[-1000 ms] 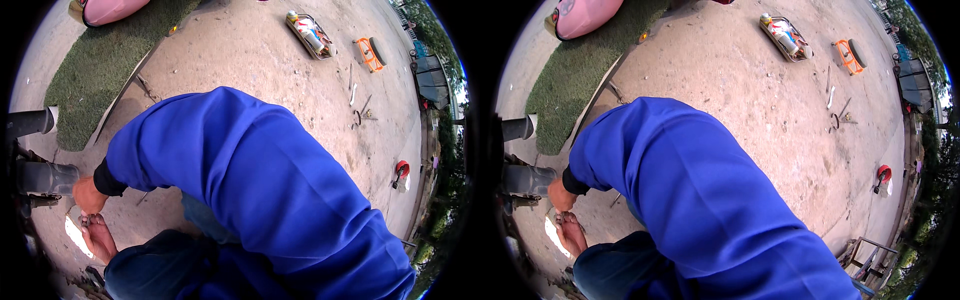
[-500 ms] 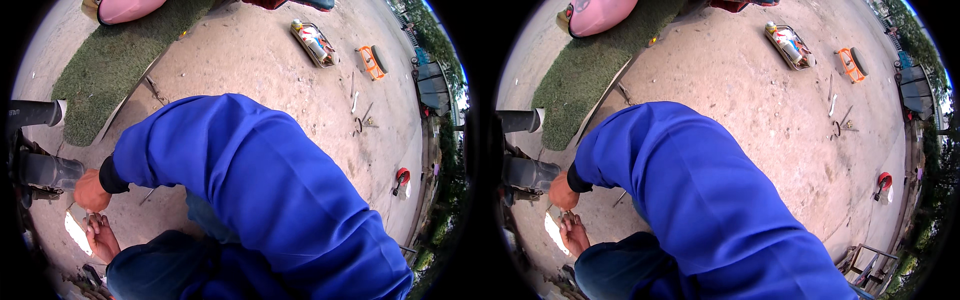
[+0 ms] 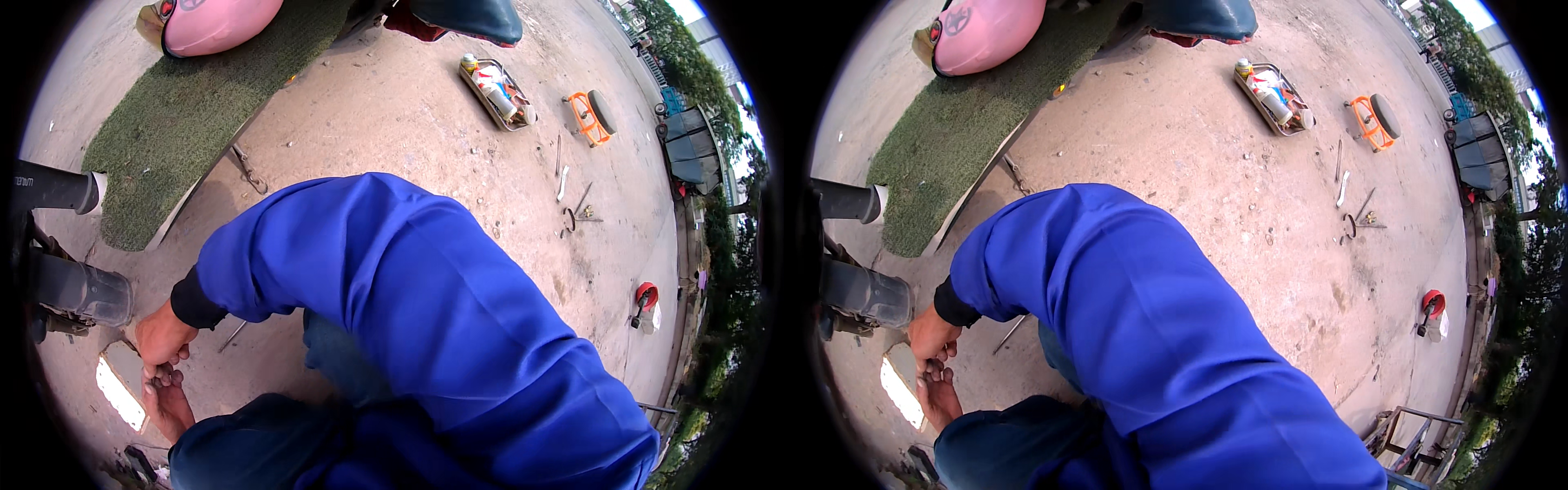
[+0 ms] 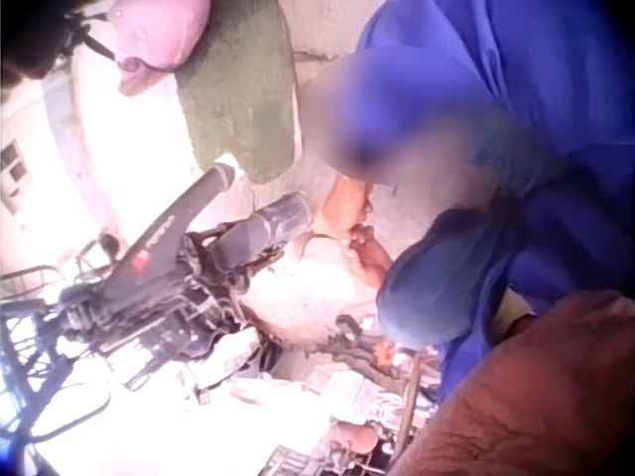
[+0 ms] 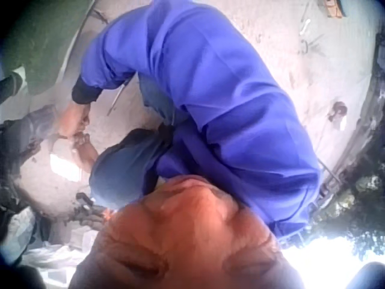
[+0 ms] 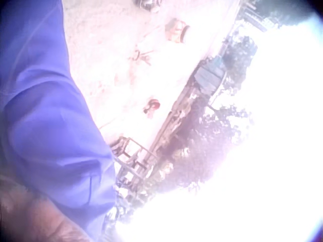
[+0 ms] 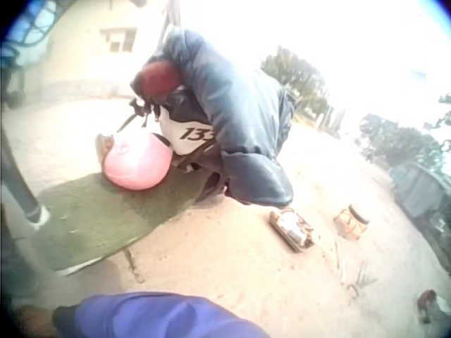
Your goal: The person uses a screwdriver to remove screws from the handlebar assembly of an electric scooter. They detach the handlebar cover and manipulate the internal wiring and components. The person works on the scooter's front section, adjusting parts and inspecting the mechanism.
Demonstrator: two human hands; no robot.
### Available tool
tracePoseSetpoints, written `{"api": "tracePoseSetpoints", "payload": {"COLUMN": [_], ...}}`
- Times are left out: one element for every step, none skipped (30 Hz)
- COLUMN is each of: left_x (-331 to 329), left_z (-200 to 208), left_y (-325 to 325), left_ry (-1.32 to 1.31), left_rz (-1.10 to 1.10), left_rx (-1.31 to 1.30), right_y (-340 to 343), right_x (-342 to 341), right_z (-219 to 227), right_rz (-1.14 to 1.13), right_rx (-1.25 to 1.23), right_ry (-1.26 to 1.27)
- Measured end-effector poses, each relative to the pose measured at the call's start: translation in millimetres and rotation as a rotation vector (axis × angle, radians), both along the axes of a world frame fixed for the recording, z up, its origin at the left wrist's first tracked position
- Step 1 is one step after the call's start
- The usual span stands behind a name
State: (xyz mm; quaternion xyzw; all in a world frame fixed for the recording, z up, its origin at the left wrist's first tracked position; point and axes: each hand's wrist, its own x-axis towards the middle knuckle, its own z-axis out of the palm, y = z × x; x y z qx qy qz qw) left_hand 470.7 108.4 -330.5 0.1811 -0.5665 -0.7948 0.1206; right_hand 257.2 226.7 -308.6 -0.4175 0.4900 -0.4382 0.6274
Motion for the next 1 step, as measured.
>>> {"api": "tracePoseSetpoints", "payload": {"left_x": [2.0], "left_z": [-3.1], "left_y": [-0.1], "left_ry": [-0.008], "left_rz": [0.042], "left_rx": [-0.018], "right_y": [14.8], "right_x": [-12.7], "right_z": [-3.8], "right_rz": [-0.004], "right_rx": [0.045], "right_ry": [0.034]}}
